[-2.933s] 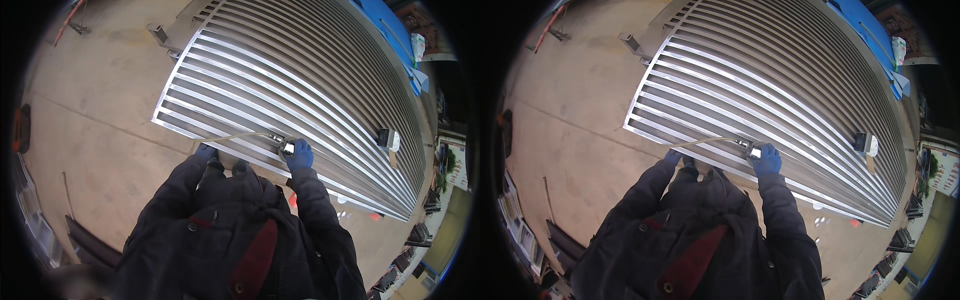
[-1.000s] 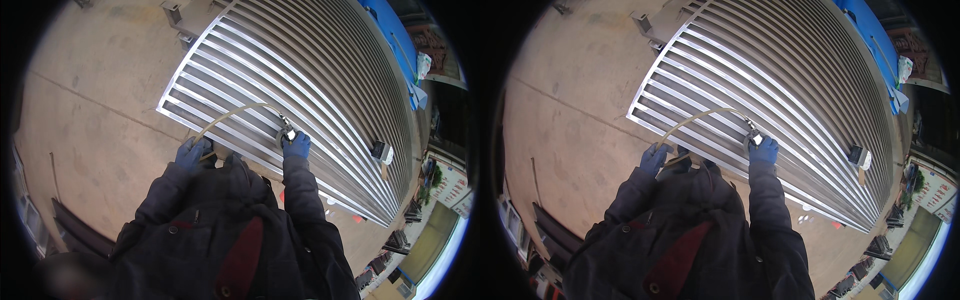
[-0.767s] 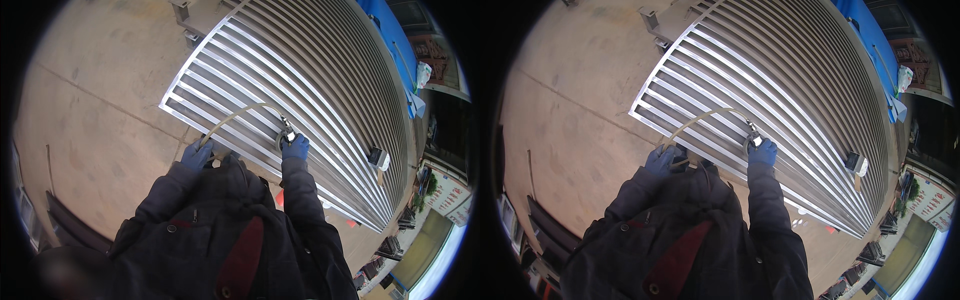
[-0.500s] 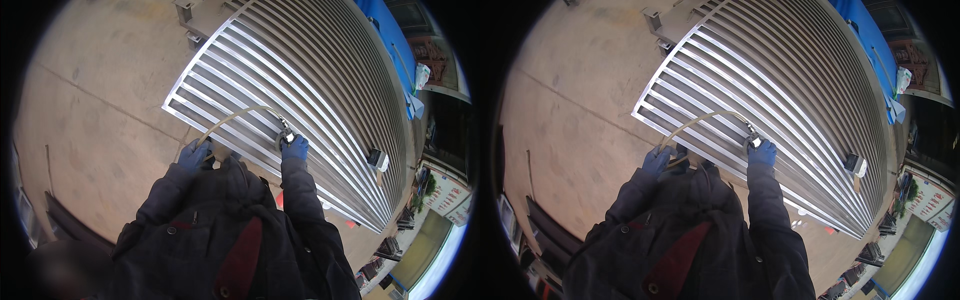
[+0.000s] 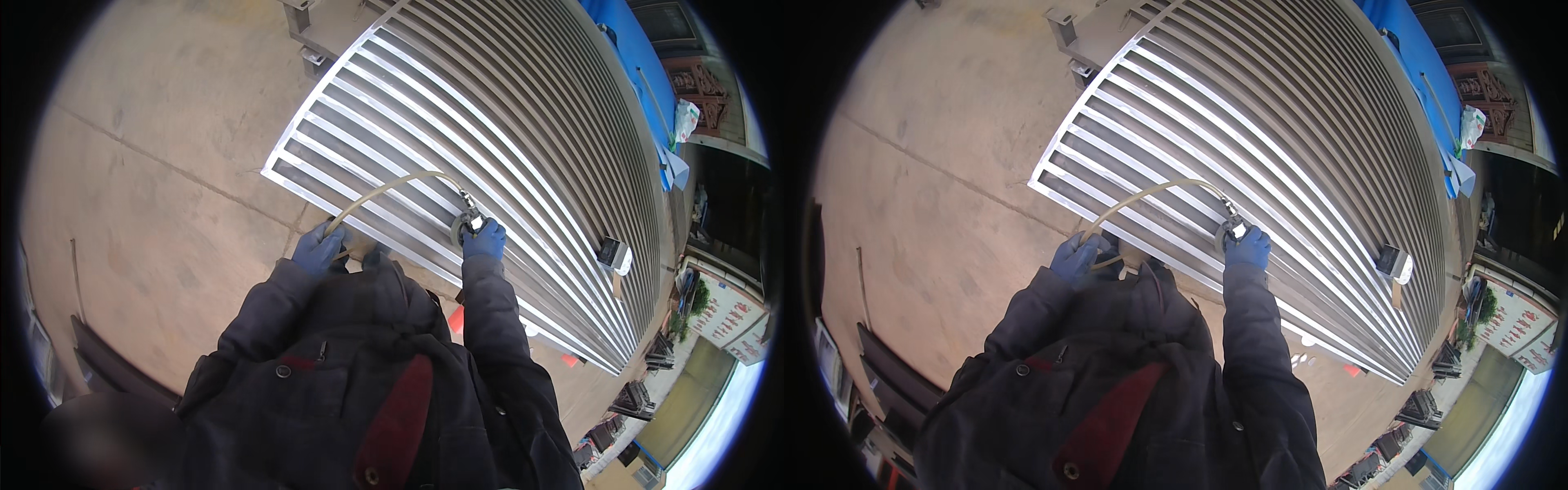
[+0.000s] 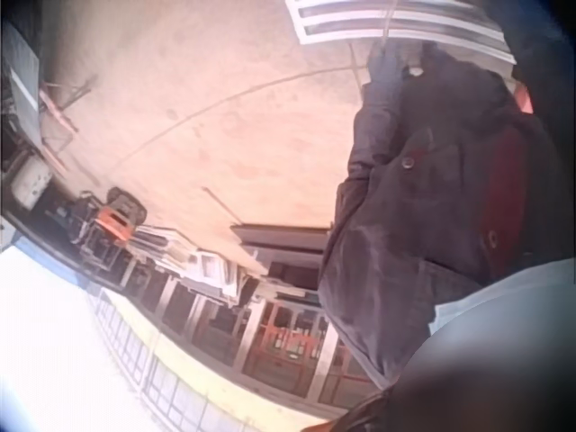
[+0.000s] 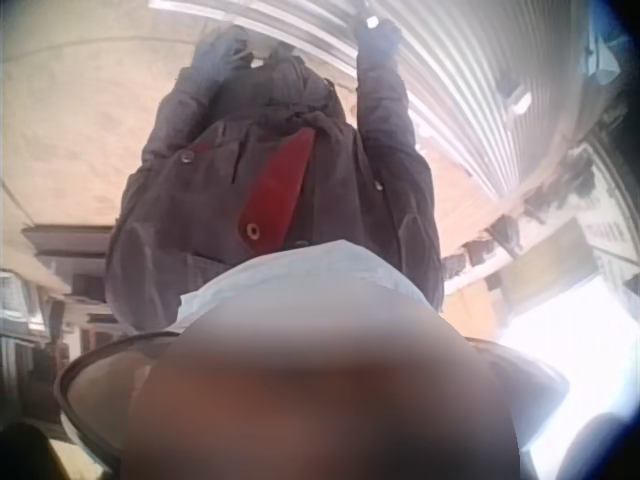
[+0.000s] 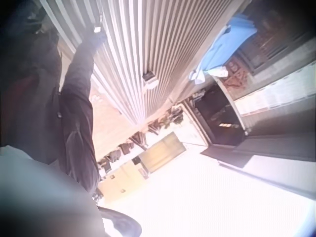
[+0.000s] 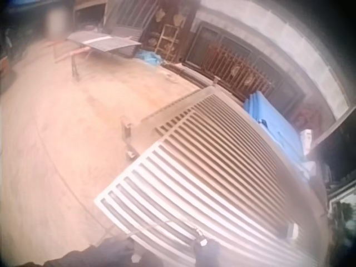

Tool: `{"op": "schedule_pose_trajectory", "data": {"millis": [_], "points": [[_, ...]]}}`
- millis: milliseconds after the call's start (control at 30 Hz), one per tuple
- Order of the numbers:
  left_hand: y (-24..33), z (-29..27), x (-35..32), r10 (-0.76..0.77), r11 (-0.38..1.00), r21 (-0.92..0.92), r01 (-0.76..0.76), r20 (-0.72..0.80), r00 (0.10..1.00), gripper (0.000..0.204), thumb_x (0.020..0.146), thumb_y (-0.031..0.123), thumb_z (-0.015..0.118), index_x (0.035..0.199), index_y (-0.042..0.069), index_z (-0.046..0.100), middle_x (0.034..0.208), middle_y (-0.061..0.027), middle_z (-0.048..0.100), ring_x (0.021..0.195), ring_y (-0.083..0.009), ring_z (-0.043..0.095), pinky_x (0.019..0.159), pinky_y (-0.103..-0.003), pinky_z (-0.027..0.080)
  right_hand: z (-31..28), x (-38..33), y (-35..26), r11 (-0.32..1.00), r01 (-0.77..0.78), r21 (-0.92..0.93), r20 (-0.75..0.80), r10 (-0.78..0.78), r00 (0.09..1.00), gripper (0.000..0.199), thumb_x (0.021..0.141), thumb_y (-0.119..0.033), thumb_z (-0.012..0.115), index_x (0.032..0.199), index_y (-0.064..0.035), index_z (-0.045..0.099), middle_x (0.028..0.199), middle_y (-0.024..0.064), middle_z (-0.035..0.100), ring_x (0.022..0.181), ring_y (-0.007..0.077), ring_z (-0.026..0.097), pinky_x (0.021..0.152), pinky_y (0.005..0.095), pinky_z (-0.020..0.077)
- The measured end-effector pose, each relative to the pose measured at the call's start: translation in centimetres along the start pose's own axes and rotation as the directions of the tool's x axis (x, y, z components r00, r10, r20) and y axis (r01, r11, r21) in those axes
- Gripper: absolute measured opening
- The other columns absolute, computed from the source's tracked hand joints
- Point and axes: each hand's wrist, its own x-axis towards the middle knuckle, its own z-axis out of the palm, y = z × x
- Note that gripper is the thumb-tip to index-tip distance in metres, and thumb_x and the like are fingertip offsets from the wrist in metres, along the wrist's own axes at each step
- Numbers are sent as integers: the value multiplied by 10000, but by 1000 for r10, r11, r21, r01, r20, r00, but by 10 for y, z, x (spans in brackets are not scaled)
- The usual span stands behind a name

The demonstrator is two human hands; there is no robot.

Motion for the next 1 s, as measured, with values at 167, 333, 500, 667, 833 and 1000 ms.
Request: {"op": "schedule_pose_trajectory", "data": {"millis": [167, 333, 500, 667, 833, 1000], "points": [[-14, 11, -1, 88, 986, -138, -92, -39, 995, 221, 1044, 235, 549, 1059, 42, 656, 850, 15, 579, 740, -52, 507, 661, -222, 422, -8, -1, -3, 989, -133, 59, 55, 129, 990, 580, 738, -282, 849, 1161, -48, 529, 1182, 227, 543, 1114, 420, 555, 941, 509, 483], [1, -22, -6, -62, 984, -169, 50, -67, 996, 236, 1039, 260, 572, 1061, 39, 653, 846, 12, 588, 730, -50, 506, 648, -223, 417, 8, 1, -45, 998, 26, 58, 49, -29, 998, 591, 769, -337, 819, 1190, -55, 515, 1189, 237, 537, 1121, 431, 541, 929, 527, 490], [-6, 1, -3, 74, 987, -138, -81, -57, 996, 201, 1031, 247, 588, 1076, 58, 639, 744, 35, 525, 657, -28, 463, 577, -203, 380, -8, -8, 2, 993, -106, 47, 48, 104, 993, 613, 747, -311, 842, 1207, -59, 526, 1223, 244, 545, 1129, 440, 548, 929, 528, 493], [-17, 4, -5, 70, 996, -57, -66, 69, 995, 192, 1036, 234, 579, 1094, 62, 639, 699, 59, 486, 566, -19, 418, 503, -219, 350, -14, -5, 16, 995, -83, 54, 39, 81, 996, 613, 741, -275, 846, 1216, -51, 530, 1240, 255, 547, 1151, 454, 541, 934, 537, 493], [-5, -53, -3, 31, 991, -119, -55, -195, 980, 274, 1058, 301, 531, 1055, 69, 676, 646, 74, 432, 544, -24, 376, 484, -220, 317, 9, 5, -58, 987, 148, 69, -8, -148, 989, 567, 752, -290, 831, 1177, -59, 535, 1167, 232, 553, 1068, 433, 567, 870, 533, 512], [-2, -69, -9, 35, 993, -102, -59, -224, 974, 285, 1060, 306, 521, 1044, 74, 686, 617, 80, 402, 532, -21, 348, 480, -218, 287, 15, 6, -64, 973, 220, 74, -62, -215, 975, 522, 763, -316, 819, 1137, -73, 547, 1141, 215, 555, 1019, 426, 587, 810, 525, 542]]}}
